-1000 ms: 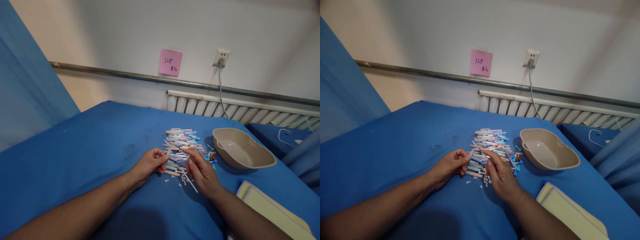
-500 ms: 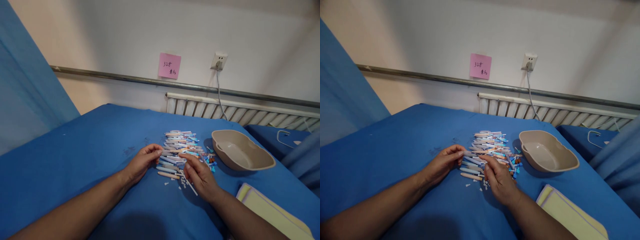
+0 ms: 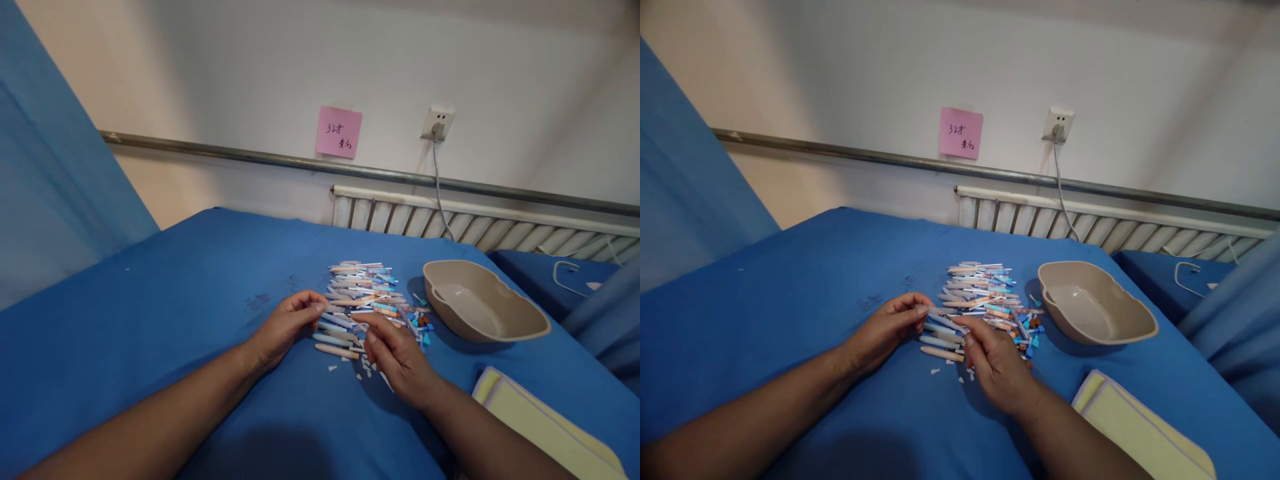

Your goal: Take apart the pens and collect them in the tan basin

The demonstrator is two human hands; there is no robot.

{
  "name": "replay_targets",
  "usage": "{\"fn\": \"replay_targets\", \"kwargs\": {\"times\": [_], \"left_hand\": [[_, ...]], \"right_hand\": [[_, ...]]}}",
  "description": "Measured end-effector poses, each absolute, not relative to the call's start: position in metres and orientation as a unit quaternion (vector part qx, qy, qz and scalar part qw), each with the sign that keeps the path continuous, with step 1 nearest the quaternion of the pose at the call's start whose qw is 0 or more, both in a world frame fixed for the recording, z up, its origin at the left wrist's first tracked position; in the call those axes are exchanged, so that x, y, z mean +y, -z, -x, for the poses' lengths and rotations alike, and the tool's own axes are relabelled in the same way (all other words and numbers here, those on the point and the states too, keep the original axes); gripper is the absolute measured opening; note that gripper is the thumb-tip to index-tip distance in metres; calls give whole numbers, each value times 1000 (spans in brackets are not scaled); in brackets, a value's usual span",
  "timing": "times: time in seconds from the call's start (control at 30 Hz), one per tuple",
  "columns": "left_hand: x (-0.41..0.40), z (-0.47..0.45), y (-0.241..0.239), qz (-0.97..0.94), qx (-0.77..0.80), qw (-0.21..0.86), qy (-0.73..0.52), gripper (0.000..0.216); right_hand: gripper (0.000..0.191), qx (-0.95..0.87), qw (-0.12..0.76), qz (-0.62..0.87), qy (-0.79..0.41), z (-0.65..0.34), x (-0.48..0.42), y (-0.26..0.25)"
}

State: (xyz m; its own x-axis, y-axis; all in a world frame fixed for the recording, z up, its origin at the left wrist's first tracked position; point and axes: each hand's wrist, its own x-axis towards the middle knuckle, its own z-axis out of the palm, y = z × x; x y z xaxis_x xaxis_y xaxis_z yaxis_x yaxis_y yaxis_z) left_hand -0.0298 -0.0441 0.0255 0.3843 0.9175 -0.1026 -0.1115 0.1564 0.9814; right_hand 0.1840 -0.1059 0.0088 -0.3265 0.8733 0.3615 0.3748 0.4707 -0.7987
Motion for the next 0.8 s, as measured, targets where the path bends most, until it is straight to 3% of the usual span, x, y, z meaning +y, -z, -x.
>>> {"fn": "replay_targets", "kwargs": {"times": [0.4,0.8], "left_hand": [[-45,32,-29,-585,398,606,-363,16],[-67,16,-27,-559,359,671,-329,28]], "right_hand": [[25,-740,396,423,-342,-185,-104,-9],[23,-674,420,439,-420,-177,-107,-10]]}}
